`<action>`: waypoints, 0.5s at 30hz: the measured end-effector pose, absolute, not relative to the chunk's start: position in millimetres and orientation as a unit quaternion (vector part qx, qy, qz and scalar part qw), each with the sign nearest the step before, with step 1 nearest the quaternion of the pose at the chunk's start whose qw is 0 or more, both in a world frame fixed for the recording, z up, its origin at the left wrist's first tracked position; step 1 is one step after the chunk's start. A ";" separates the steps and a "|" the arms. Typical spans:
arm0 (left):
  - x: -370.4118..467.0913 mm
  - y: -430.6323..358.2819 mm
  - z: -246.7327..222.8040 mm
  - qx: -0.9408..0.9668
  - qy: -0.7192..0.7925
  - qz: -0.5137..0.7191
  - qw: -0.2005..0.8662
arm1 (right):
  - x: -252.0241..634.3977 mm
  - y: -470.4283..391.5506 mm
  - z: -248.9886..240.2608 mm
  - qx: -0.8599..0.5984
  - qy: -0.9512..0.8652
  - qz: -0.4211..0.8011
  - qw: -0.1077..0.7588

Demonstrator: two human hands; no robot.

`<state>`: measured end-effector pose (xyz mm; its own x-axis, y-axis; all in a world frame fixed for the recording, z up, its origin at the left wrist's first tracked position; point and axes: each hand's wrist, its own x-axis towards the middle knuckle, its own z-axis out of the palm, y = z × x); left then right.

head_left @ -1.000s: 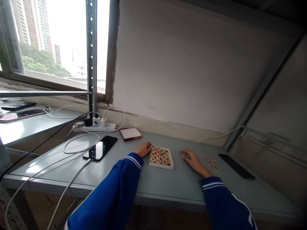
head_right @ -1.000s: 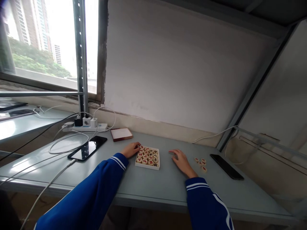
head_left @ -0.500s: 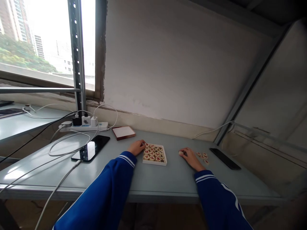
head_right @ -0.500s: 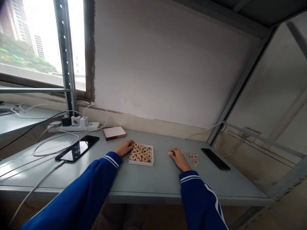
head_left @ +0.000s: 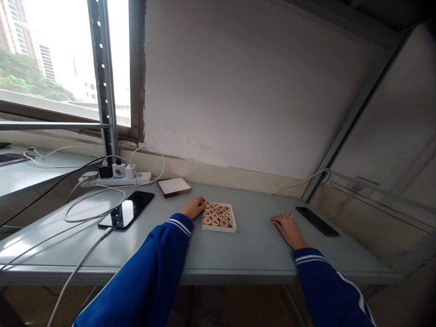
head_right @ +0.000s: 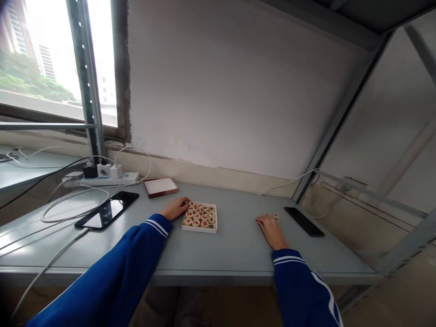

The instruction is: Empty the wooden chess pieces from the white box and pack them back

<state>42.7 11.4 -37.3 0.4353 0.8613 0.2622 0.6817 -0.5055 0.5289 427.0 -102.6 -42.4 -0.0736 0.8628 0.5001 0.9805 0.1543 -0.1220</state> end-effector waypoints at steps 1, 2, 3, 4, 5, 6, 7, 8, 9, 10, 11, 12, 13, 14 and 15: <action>42.7 12.2 -37.7 0.830 0.464 0.256 0.174 | 432.7 -104.5 -45.0 -0.635 -0.724 -0.118 0.243; 42.7 12.8 -38.1 0.830 0.465 0.256 0.172 | 437.8 -105.7 -47.3 -0.634 -0.724 -0.113 0.249; 42.5 13.2 -38.3 0.831 0.465 0.255 0.170 | 442.2 -105.9 -49.4 -0.634 -0.722 -0.110 0.253; 42.3 13.5 -38.6 0.831 0.466 0.254 0.168 | 445.8 -105.0 -51.4 -0.633 -0.722 -0.112 0.255; 42.1 13.9 -39.0 0.831 0.466 0.253 0.166 | 448.4 -102.8 -53.3 -0.631 -0.722 -0.119 0.257; 41.9 14.4 -39.5 0.831 0.467 0.252 0.165 | 449.6 -99.4 -55.3 -0.630 -0.720 -0.131 0.260; 41.7 15.1 -40.1 0.831 0.467 0.251 0.165 | 449.6 -95.2 -57.6 -0.631 -0.716 -0.142 0.262; 41.7 15.9 -40.6 0.832 0.467 0.250 0.166 | 448.2 -90.4 -60.2 -0.633 -0.714 -0.148 0.260; 41.7 16.6 -40.5 0.832 0.468 0.247 0.168 | 445.6 -85.6 -63.0 -0.636 -0.714 -0.147 0.253; 41.9 16.7 -39.6 0.832 0.469 0.243 0.170 | 442.1 -81.3 -65.9 -0.639 -0.717 -0.140 0.241; 42.0 15.7 -37.5 0.832 0.472 0.238 0.170 | 438.0 -77.9 -68.6 -0.644 -0.718 -0.130 0.228; 42.1 12.9 -34.0 0.830 0.477 0.237 0.164 | 433.8 -75.7 -71.0 -0.651 -0.718 -0.118 0.216; 42.1 7.9 -29.0 0.828 0.483 0.244 0.147 | 429.9 -74.8 -72.8 -0.660 -0.714 -0.107 0.206; 41.9 0.1 -22.9 0.824 0.489 0.259 0.121 | 426.8 -74.9 -73.8 -0.670 -0.708 -0.098 0.199; 41.5 -10.2 -16.4 0.816 0.494 0.289 0.080 | 424.6 -75.6 -74.2 -0.680 -0.701 -0.093 0.195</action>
<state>41.5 -10.2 -16.4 0.3450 0.8530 0.3916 0.7602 -0.4986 0.4165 424.6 -75.6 -74.2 0.0008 0.9168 0.3994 0.9891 0.0580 -0.1352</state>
